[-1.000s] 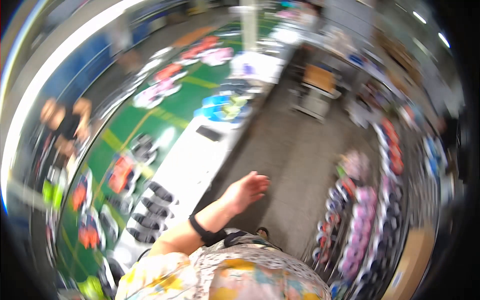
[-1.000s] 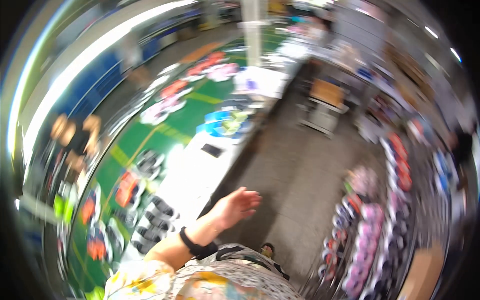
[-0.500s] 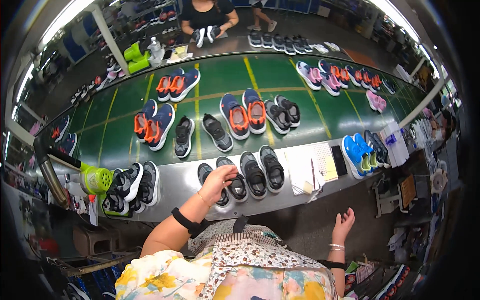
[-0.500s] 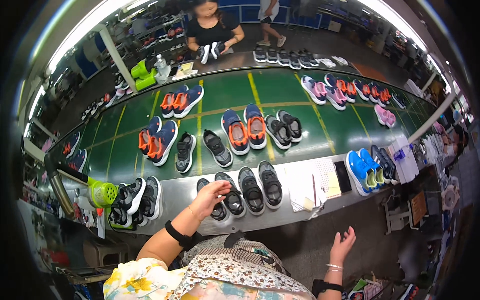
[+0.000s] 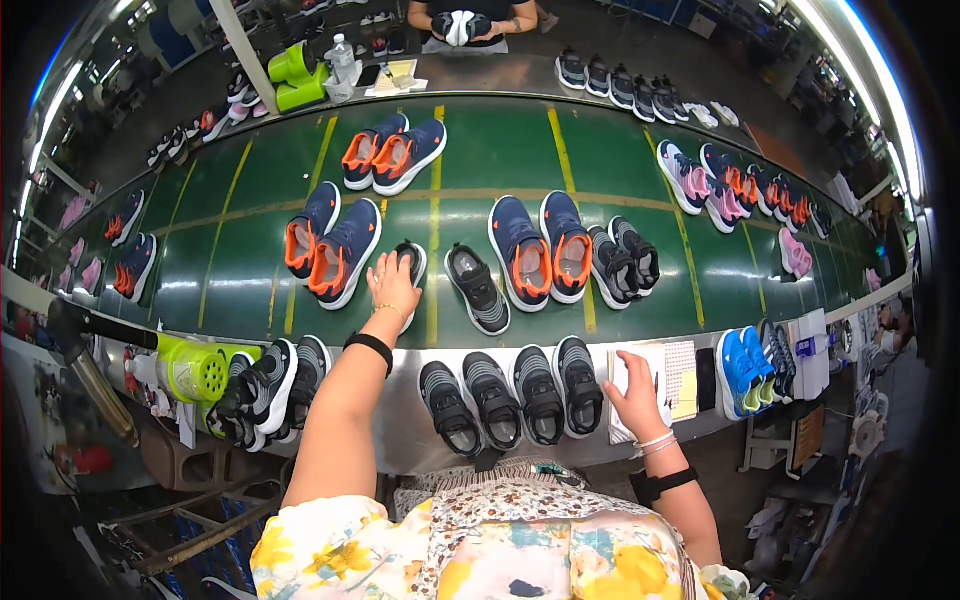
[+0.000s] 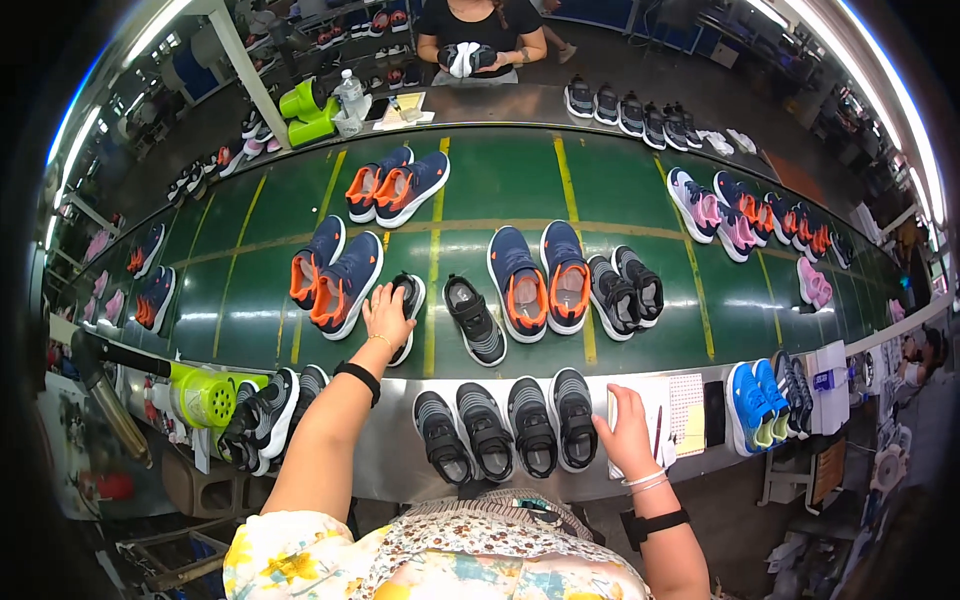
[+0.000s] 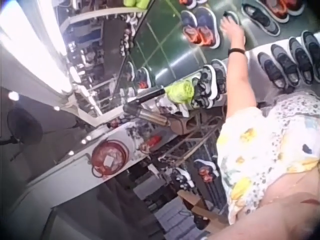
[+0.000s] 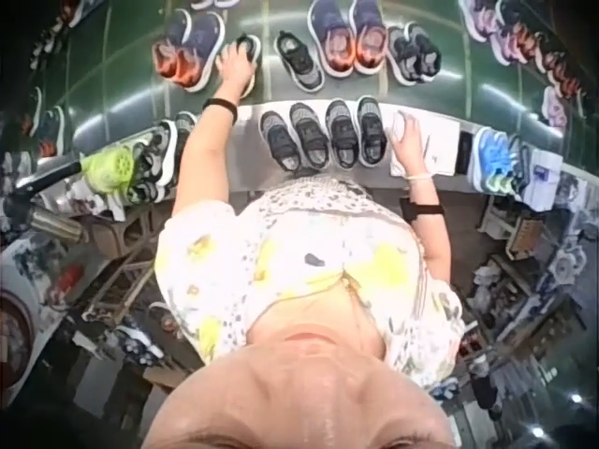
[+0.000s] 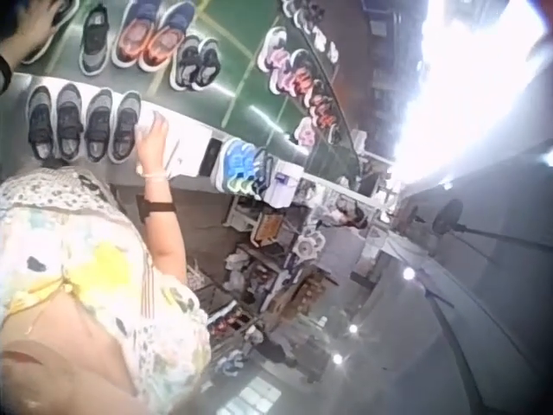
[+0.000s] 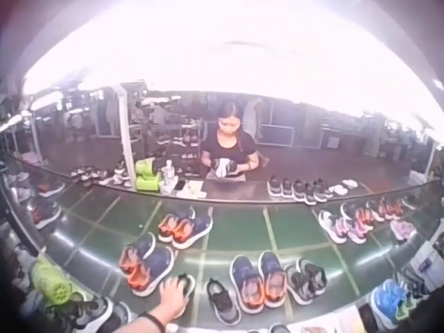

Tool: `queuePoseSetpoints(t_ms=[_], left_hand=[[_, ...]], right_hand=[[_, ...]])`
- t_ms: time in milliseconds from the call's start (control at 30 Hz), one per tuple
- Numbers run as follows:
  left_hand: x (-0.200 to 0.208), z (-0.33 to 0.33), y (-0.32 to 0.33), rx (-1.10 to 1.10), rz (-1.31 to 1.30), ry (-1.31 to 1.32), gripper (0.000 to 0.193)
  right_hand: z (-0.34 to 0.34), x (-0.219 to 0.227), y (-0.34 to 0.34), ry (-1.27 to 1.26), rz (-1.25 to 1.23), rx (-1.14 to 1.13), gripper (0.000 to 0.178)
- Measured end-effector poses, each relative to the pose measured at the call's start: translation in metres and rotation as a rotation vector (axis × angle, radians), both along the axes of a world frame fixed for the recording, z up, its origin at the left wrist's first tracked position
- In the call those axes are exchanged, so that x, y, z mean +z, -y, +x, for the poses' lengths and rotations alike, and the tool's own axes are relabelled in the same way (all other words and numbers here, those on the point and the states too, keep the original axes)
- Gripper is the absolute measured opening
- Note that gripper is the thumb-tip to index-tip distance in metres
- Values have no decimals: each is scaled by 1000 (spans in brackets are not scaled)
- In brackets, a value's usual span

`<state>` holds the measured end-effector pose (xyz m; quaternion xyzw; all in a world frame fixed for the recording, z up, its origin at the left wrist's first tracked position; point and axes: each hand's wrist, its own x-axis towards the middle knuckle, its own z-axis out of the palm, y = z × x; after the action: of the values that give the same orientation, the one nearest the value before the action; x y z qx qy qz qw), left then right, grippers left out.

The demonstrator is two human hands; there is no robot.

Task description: Picking up pairs of finished shoes, checking soles and symmetry, and logging inspection on a notepad.

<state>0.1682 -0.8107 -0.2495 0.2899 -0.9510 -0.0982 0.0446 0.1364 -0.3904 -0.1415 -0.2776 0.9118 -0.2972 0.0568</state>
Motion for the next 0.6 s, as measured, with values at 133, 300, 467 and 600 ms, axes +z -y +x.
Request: queuePoseSetpoints(t_ms=[133, 300, 467, 600], left_hand=[[-29, -25, 25, -110, 7, 352, 65], [4, -64, 2, -229, 67, 411, 79], [12, -74, -31, -271, 521, 472, 86], [5, -84, -60, -88, 466, 446, 66]], right_hand=[[-43, -19, -13, 24, 86, -18, 52], [-111, -49, -19, 22, 212, -76, 58], [-177, -69, 7, -141, 620, -65, 67], [-219, -102, -2, -61, 837, -77, 61]])
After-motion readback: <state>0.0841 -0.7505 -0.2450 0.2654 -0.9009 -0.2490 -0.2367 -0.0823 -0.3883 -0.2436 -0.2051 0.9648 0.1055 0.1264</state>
